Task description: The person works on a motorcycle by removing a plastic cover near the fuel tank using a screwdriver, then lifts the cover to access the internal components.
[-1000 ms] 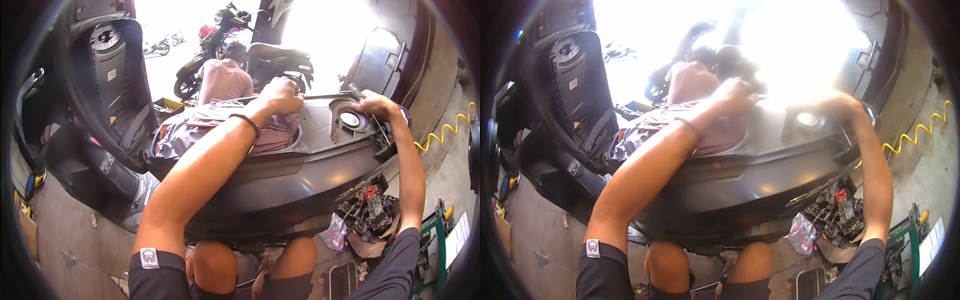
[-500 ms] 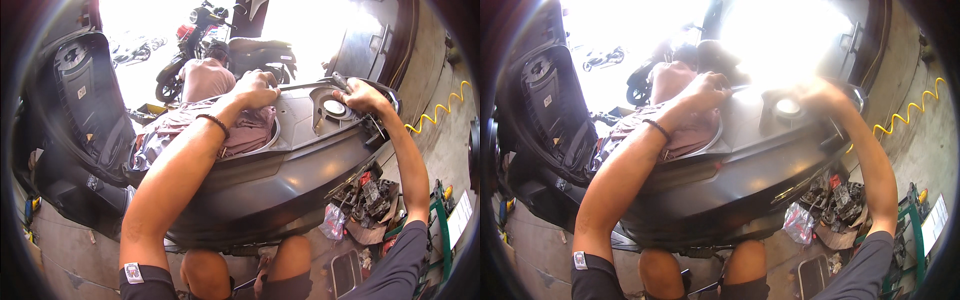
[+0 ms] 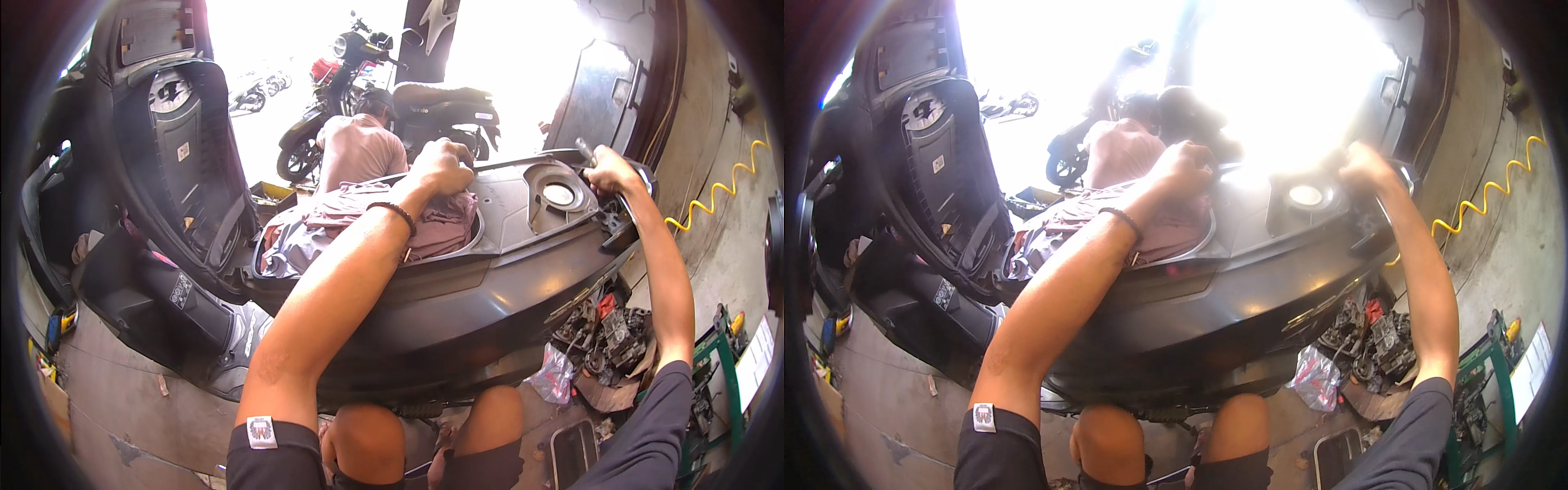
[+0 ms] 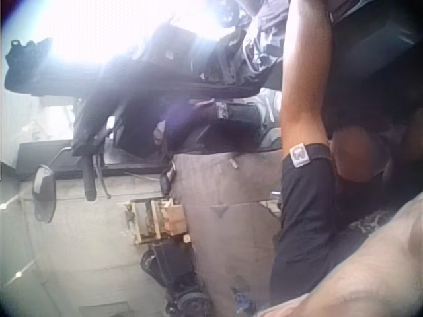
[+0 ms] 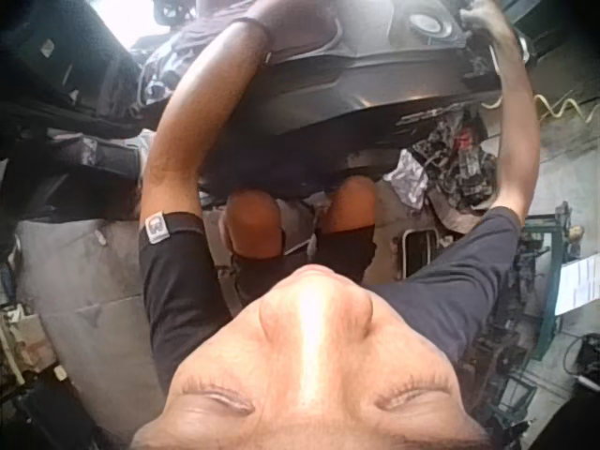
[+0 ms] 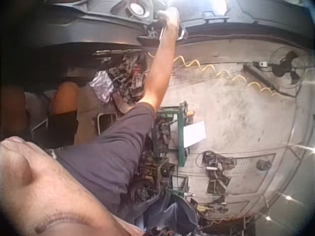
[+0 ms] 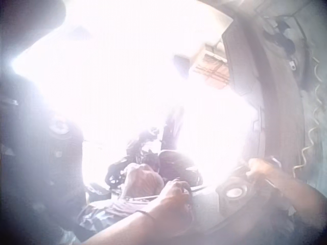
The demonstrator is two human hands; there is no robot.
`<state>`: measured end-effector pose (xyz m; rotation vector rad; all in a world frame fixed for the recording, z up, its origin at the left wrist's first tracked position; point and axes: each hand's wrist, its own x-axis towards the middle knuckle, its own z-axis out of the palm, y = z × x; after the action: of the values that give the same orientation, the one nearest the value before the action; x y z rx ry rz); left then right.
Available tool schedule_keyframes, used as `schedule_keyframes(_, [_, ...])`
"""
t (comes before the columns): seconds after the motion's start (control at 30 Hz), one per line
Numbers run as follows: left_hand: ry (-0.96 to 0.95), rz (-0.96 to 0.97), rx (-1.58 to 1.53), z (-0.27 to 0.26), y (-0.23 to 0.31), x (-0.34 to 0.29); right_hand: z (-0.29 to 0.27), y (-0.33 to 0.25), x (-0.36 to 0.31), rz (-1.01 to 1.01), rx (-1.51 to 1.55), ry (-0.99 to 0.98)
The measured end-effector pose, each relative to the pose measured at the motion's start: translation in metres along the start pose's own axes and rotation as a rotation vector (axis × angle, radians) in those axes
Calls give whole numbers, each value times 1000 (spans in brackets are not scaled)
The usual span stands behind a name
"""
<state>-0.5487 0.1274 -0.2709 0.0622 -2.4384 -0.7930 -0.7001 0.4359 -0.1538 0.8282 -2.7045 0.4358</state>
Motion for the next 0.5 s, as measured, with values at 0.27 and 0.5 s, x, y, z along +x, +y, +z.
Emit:
schedule_keyframes(0.27, [-89,69,-118,-10,0,-9,16,-59,10,-633,231,427])
schedule_keyframes(0.5, [-136,102,-16,-29,3,-13,55,-190,-38,-767,1027,89])
